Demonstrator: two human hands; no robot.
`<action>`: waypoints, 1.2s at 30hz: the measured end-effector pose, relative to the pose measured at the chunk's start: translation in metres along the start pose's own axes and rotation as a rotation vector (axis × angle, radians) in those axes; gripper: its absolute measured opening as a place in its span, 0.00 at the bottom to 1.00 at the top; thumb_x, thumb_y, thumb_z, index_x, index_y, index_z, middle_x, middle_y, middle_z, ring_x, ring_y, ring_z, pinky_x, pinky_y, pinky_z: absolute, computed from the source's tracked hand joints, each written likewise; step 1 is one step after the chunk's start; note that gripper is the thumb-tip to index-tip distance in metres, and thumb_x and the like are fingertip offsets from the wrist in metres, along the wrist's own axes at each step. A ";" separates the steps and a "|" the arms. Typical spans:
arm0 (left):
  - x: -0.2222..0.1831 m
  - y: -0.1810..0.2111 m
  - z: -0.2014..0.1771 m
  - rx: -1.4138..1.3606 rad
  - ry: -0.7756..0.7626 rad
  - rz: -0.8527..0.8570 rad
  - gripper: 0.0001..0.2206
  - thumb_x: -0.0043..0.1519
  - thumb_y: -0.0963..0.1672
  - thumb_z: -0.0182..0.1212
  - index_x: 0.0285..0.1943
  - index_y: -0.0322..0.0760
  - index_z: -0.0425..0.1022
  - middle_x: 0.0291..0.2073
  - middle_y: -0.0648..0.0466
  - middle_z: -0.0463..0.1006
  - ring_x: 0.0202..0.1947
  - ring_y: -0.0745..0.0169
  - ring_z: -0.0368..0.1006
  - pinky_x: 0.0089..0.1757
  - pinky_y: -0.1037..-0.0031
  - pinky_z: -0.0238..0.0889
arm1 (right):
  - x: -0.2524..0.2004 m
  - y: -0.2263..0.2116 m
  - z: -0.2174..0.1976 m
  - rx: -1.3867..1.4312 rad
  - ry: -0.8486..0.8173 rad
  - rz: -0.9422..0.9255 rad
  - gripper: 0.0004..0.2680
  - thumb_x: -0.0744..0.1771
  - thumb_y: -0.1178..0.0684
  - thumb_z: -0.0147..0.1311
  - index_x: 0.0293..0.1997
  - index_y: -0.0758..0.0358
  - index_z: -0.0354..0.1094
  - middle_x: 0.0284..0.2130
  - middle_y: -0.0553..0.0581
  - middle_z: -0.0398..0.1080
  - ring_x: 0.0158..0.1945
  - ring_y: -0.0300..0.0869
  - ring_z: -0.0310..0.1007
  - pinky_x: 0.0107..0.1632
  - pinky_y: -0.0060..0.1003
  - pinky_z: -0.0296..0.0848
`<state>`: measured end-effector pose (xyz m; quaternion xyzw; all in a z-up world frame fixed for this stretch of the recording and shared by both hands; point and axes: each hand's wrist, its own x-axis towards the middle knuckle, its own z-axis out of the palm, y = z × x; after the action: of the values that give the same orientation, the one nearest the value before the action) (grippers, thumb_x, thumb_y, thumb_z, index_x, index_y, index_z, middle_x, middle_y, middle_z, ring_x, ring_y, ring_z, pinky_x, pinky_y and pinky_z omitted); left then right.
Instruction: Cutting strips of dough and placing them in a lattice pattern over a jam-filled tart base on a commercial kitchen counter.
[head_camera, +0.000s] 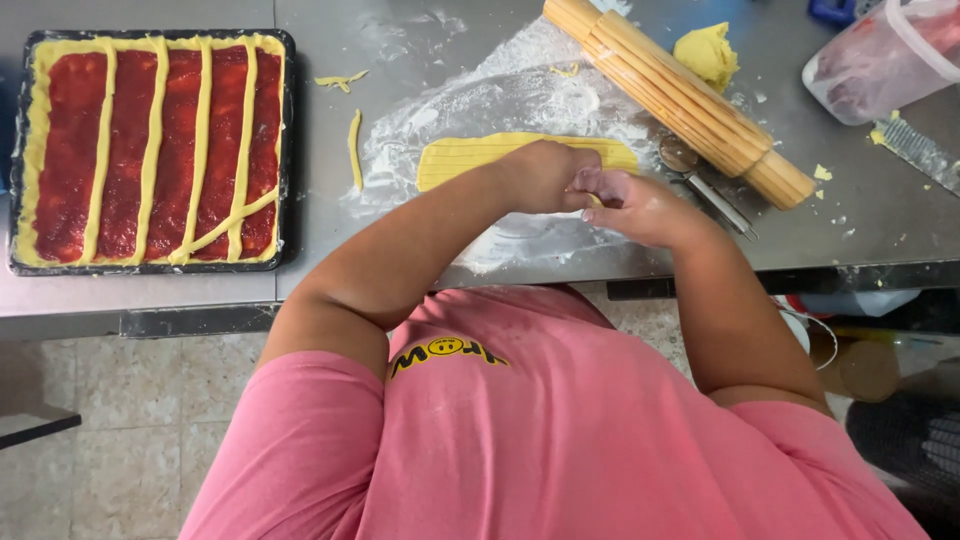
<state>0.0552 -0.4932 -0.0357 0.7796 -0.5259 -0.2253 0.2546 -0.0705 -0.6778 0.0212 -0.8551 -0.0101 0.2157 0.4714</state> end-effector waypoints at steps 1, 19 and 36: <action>-0.004 0.005 -0.007 -0.002 0.007 -0.004 0.14 0.61 0.52 0.64 0.50 0.51 0.70 0.39 0.54 0.84 0.45 0.45 0.79 0.51 0.54 0.68 | 0.002 -0.001 0.004 -0.006 -0.006 -0.003 0.12 0.67 0.52 0.58 0.53 0.67 0.71 0.41 0.63 0.77 0.47 0.43 0.70 0.53 0.48 0.70; -0.058 -0.034 -0.046 0.392 -0.312 -0.144 0.09 0.53 0.57 0.66 0.40 0.69 0.81 0.48 0.62 0.78 0.66 0.36 0.64 0.63 0.38 0.48 | 0.001 -0.017 -0.002 0.243 -0.183 -0.337 0.08 0.72 0.58 0.44 0.46 0.70 0.70 0.42 0.60 0.70 0.51 0.44 0.70 0.58 0.40 0.67; -0.154 -0.029 -0.104 -0.206 -0.192 -0.095 0.09 0.61 0.46 0.61 0.46 0.39 0.73 0.39 0.43 0.84 0.47 0.42 0.79 0.55 0.53 0.66 | 0.011 0.015 0.029 0.436 -0.072 -0.369 0.09 0.73 0.56 0.44 0.44 0.74 0.67 0.47 0.65 0.68 0.57 0.49 0.73 0.62 0.41 0.69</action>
<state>0.0862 -0.3234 0.0387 0.7482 -0.4844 -0.3633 0.2711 -0.0739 -0.6607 -0.0082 -0.7089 -0.1358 0.1536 0.6749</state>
